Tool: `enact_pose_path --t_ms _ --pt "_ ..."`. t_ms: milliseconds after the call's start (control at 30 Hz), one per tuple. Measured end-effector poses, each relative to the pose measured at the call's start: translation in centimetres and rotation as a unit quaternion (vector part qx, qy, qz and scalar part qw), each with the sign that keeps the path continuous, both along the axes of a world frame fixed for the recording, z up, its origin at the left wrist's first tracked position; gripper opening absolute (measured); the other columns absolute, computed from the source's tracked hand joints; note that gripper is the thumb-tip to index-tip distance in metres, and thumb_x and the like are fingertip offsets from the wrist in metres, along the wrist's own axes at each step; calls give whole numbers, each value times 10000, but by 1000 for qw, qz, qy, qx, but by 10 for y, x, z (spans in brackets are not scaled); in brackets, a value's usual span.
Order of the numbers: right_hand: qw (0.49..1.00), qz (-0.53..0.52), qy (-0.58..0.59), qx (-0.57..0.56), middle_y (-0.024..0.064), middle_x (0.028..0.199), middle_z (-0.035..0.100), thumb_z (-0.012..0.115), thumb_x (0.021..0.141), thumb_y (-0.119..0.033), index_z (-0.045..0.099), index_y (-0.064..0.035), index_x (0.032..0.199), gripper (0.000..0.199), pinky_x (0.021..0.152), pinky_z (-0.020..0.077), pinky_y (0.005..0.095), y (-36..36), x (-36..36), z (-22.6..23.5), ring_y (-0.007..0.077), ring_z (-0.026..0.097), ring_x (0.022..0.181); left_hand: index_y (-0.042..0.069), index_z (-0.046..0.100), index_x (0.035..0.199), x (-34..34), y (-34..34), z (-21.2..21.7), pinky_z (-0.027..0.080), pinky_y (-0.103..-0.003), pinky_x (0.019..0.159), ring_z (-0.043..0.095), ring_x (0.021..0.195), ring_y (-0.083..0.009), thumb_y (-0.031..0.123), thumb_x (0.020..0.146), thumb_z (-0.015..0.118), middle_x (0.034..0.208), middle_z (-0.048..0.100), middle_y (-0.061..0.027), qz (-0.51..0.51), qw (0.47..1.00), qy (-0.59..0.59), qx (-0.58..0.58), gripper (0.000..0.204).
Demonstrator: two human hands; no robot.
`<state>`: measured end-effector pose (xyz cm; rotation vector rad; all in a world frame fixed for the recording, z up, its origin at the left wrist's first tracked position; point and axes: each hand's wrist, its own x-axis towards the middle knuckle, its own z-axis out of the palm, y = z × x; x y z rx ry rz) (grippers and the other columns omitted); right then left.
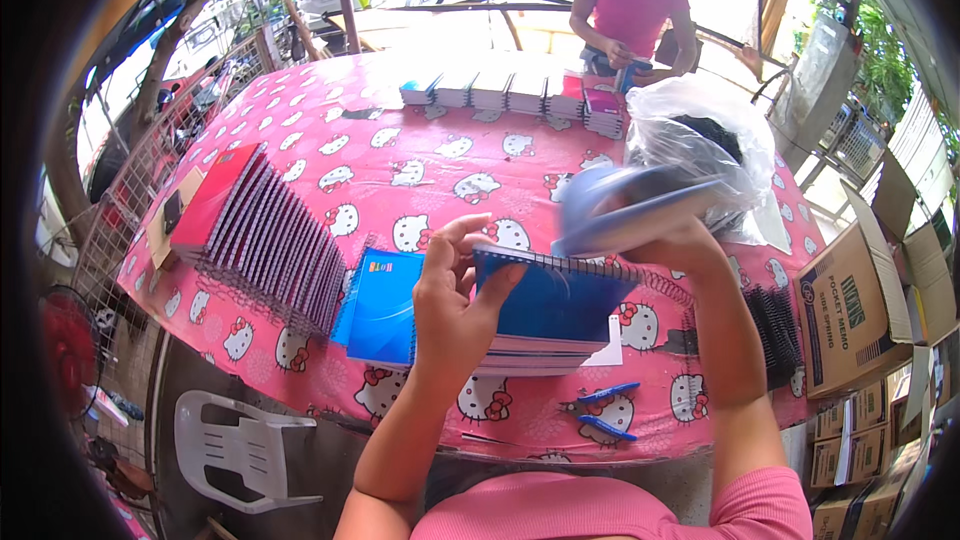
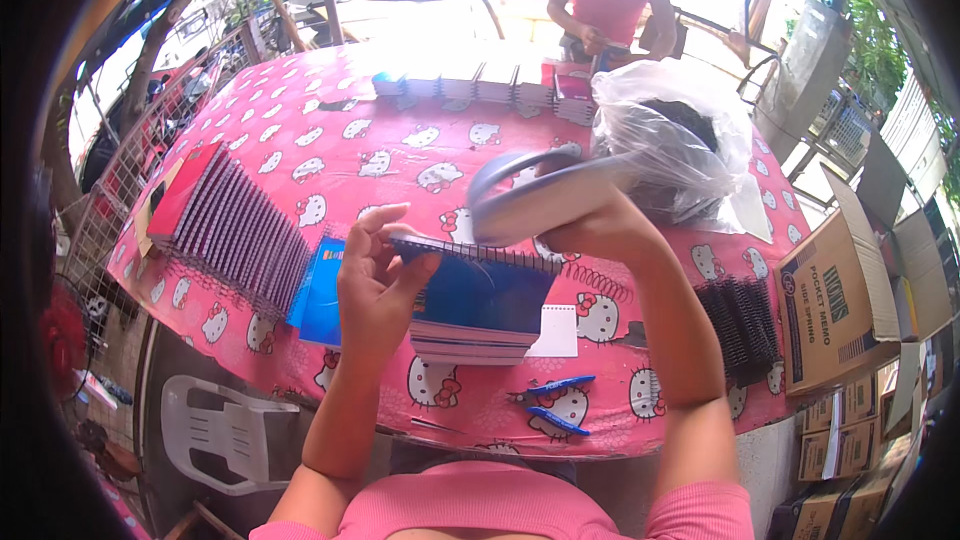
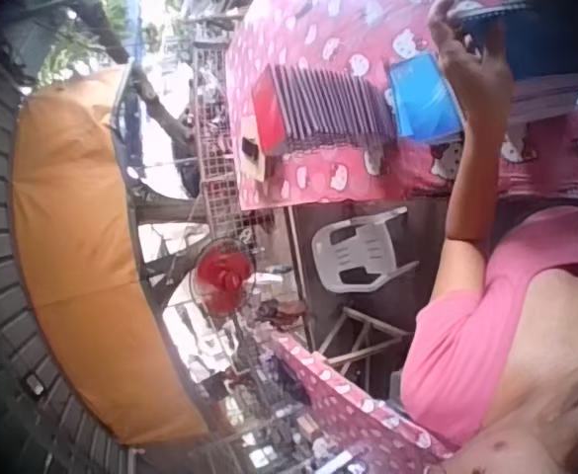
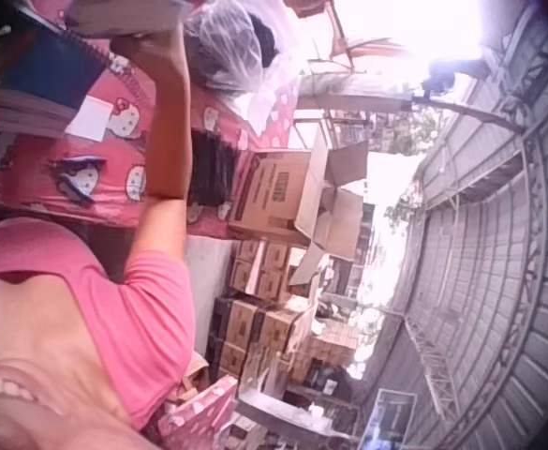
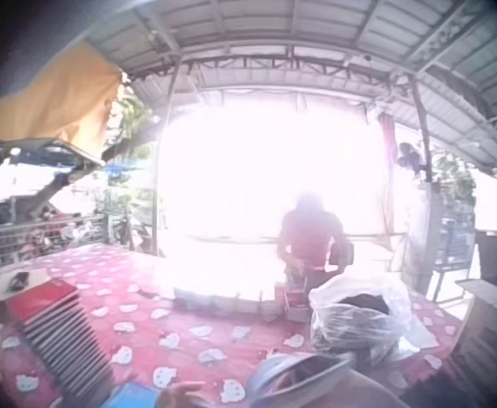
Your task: The person assembles notebooks by threading a spiral wire through the pre-punched holes of a stack of pages and covers, then uses pliers to trim and secure the wire.
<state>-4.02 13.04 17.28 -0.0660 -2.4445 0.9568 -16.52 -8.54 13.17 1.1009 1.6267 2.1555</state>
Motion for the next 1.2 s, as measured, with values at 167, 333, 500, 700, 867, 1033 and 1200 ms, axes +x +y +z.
enact_pose_path --t_ms 167,333,500,700,867,1033,1200 --pt "910 138 -5 -391 101 941 694 703 654 28 629 -13 1090 444 773 530 334 -16 -5 11 232 682 878 19 591 1179 1 -11 -12 491 -210 710 600 838 -80 16 850 707 983 640 -45 -12 997 -54 54 349" --pt "1000 1 -1 -17 72 866 673 749 670 1 619 -6 1023 376 730 503 288 -21 -24 4 132 623 798 -10 635 1168 -2 -20 -17 523 -242 744 624 890 -109 -76 830 672 993 676 -93 1 998 -22 53 347" --pt "986 -129 31 98 115 831 649 745 696 -35 595 -53 982 323 700 503 333 4 -9 -39 244 655 786 -22 648 1101 -7 -19 -19 534 -267 791 638 928 -156 -122 794 679 1012 671 -113 -60 994 -36 78 325" --pt "852 -426 -212 221 130 1087 594 712 714 -131 533 -63 1043 381 744 487 473 30 63 -160 380 600 923 13 658 960 -6 -8 -14 534 -297 775 644 901 -172 -98 764 728 1005 659 -114 -82 984 38 151 236" --pt "927 -321 -95 167 300 1425 341 758 712 -234 458 13 1283 691 1085 308 469 -31 108 -161 458 347 1319 19 649 921 16 -14 24 534 -365 830 666 920 -217 -55 737 765 965 677 -116 56 962 213 163 230" --pt "975 -97 -162 117 265 1411 383 737 722 -522 370 -13 1374 905 1071 264 544 -118 150 -162 442 349 1320 29 649 895 43 -34 24 515 -380 885 660 964 -270 33 762 752 987 684 -107 142 895 386 172 168" --pt "965 -127 -151 171 205 1389 444 708 768 -420 453 -47 1377 759 1070 293 494 -133 150 -180 396 399 1291 32 653 927 54 -28 -35 500 -390 882 644 971 -263 26 756 716 1000 684 -91 84 944 319 -15 182"
